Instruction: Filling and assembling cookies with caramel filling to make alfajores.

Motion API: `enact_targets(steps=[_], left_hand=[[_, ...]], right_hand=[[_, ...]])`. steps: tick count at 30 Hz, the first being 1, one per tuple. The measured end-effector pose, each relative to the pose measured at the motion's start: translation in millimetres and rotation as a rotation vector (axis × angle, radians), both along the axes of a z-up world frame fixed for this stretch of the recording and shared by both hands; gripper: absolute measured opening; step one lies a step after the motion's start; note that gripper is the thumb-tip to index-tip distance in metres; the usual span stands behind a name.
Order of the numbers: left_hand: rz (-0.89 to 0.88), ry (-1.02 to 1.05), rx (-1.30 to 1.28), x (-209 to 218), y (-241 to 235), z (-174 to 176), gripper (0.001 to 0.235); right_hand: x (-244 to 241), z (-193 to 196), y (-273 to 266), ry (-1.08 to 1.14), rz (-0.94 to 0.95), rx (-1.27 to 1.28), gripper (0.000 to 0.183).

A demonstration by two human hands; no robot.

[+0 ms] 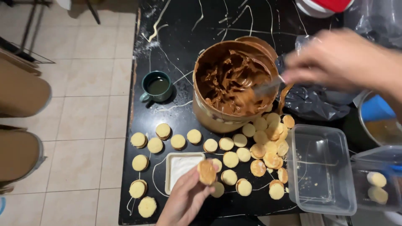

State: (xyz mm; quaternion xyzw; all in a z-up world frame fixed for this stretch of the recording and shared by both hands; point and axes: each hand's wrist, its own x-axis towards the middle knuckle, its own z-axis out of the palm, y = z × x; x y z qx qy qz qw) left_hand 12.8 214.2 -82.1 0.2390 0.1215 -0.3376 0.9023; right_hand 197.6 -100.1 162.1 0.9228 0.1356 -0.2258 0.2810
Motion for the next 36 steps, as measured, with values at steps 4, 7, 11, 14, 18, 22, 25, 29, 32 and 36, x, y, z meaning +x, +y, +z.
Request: enact_targets(steps=[4, 7, 11, 14, 18, 22, 25, 29, 32, 36], left_hand=[[0.05, -0.023, 0.034, 13, -30, 45, 0.058], [0.025, -0.164, -0.084, 8, -49, 59, 0.067], [-0.052, -0.233, -0.175, -5, -70, 74, 0.076], [-0.118, -0.261, -0.206, -16, -84, 86, 0.077], [-0.158, -0.309, -0.206, -28, -97, 92, 0.076], [-0.175, -0.398, -0.197, -33, -99, 99, 0.073], [-0.173, -0.436, -0.189, -40, -99, 99, 0.072], [-0.169, -0.443, -0.238, -45, -96, 96, 0.07], [-0.116, -0.55, -0.192, -44, -92, 89, 0.067], [-0.065, -0.784, 0.02, -43, -86, 89, 0.063]], right_hand=[[-114, -57, -56, -0.164, 0.038, 0.655, 0.016], [-190, -97, -39, -0.323, -0.231, 1.273, 0.019], [-235, -117, -3, -0.446, -0.297, 1.549, 0.038], [-254, -126, 1, -0.569, -0.296, 1.589, 0.041], [-270, -124, -5, -0.64, -0.21, 1.68, 0.04], [-279, -111, -27, -0.664, -0.05, 1.655, 0.041], [-288, -94, -43, -0.645, 0.05, 1.565, 0.046], [-302, -72, -54, -0.658, 0.067, 1.402, 0.052], [-308, -58, -52, -0.7, 0.038, 1.337, 0.052], [-305, -45, -44, -0.705, 0.046, 1.311, 0.057]])
